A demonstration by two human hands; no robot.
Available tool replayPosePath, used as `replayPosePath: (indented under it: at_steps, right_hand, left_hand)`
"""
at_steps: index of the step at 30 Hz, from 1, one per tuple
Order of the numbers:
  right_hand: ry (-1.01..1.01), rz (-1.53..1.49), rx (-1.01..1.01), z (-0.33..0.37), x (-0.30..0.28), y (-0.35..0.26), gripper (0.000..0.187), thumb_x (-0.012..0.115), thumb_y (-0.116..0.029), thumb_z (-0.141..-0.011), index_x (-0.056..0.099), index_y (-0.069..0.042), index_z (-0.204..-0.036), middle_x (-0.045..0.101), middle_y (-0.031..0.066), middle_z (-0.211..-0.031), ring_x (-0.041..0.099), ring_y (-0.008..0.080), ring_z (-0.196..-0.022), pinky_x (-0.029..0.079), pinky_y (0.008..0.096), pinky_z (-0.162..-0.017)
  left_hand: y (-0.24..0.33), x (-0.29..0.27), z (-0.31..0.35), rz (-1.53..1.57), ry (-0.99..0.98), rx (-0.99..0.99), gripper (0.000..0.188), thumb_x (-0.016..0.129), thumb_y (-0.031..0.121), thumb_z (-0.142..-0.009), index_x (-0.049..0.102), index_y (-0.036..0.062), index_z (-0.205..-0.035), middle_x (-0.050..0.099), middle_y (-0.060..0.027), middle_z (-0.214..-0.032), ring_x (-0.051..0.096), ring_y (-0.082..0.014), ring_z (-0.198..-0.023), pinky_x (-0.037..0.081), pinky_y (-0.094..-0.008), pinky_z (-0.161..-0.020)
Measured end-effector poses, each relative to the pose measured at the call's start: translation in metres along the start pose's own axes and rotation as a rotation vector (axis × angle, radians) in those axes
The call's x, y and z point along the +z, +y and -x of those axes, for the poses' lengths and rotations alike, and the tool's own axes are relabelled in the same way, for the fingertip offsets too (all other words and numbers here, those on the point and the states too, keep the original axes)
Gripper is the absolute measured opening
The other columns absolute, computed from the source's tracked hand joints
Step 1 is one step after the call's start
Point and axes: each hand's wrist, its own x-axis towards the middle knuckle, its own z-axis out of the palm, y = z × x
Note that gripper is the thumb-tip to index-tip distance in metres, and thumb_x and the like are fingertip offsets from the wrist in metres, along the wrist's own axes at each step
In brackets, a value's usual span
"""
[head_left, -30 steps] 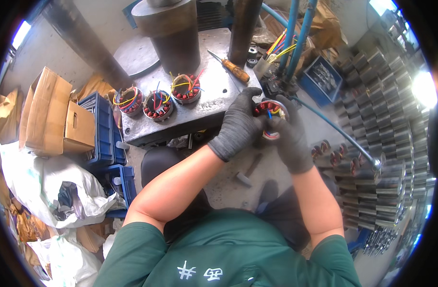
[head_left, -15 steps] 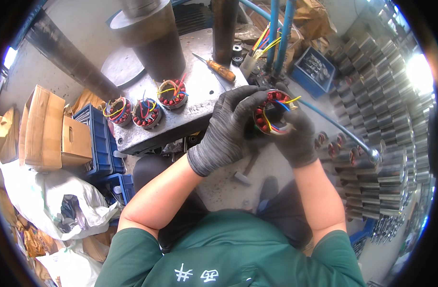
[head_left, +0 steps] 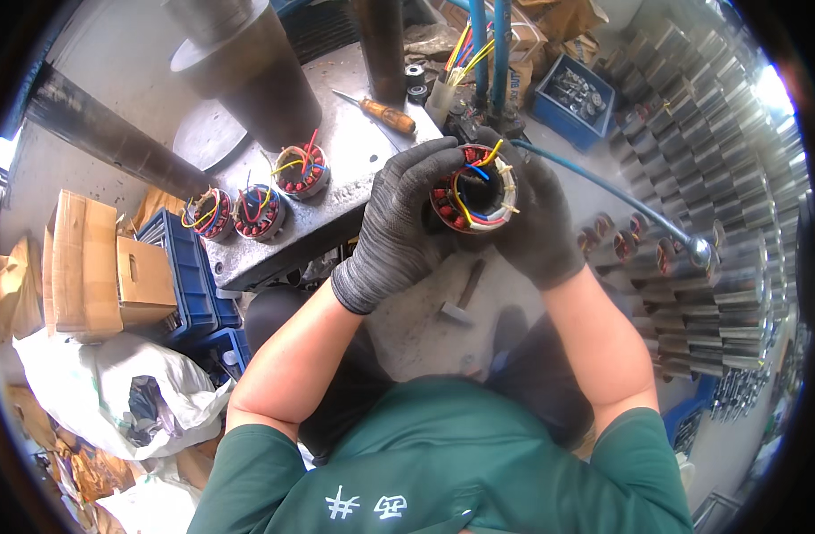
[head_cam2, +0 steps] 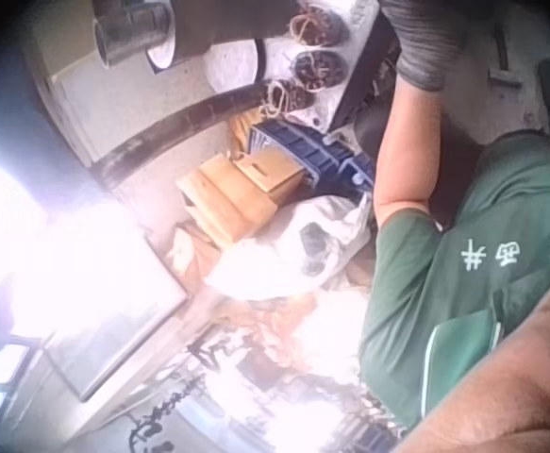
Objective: Operating a hydraulic press to assemble or shape metal cylinders containing electrical coils.
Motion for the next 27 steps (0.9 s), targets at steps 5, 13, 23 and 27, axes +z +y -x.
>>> replayPosePath:
  at_steps: [5,13,23,27]
  right_hand:
    - [-0.023,-0.263,0.136,-0.002,0.003,-0.005,0.086,0.049,-0.07,-0.108,0.048,-0.003,-0.161,0.059,0.0174,-0.155,0.057,0.0286,-0.143,0.042,0.0489,-0.126]
    - [-0.003,0.236,0.162,-0.008,0.003,-0.014,0.105,0.031,-0.086,-0.103,0.046,-0.001,-0.162,0.059,0.0198,-0.154,0.054,0.0318,-0.146,0.035,0.0513,-0.129]
    - [0.146,0.016,0.177,-0.015,-0.024,-0.015,0.081,0.053,-0.082,-0.1,0.069,-0.008,-0.129,0.077,0.0124,-0.1,0.073,0.0294,-0.1,0.056,0.0443,-0.095]
    - [0.078,0.272,0.098,-0.015,-0.025,-0.013,0.073,0.056,-0.077,-0.102,0.069,-0.01,-0.129,0.076,0.0104,-0.102,0.072,0.0274,-0.099,0.056,0.0431,-0.094]
  left_hand:
    - [0.004,-0.005,0.002,-0.12,-0.013,-0.03,0.078,0.1,0.008,-0.073,0.06,0.0119,-0.14,0.048,-0.0189,-0.156,0.058,-0.0332,-0.141,0.054,-0.0439,-0.117]
    - [-0.009,-0.006,-0.005,-0.042,-0.107,-0.097,0.051,0.095,0.015,-0.084,0.07,0.0083,-0.128,0.066,-0.0148,-0.14,0.067,-0.0331,-0.128,0.057,-0.0465,-0.106]
    - [0.011,-0.022,-0.006,1.479,0.083,-0.606,0.084,0.06,0.069,-0.101,0.041,0.0145,-0.161,0.054,-0.0129,-0.159,0.052,-0.0288,-0.148,0.04,-0.0523,-0.125]
    - [0.021,-0.03,-0.005,1.251,0.125,-0.557,0.07,0.06,0.064,-0.1,0.048,0.0191,-0.152,0.058,-0.0092,-0.153,0.055,-0.028,-0.144,0.04,-0.0542,-0.124]
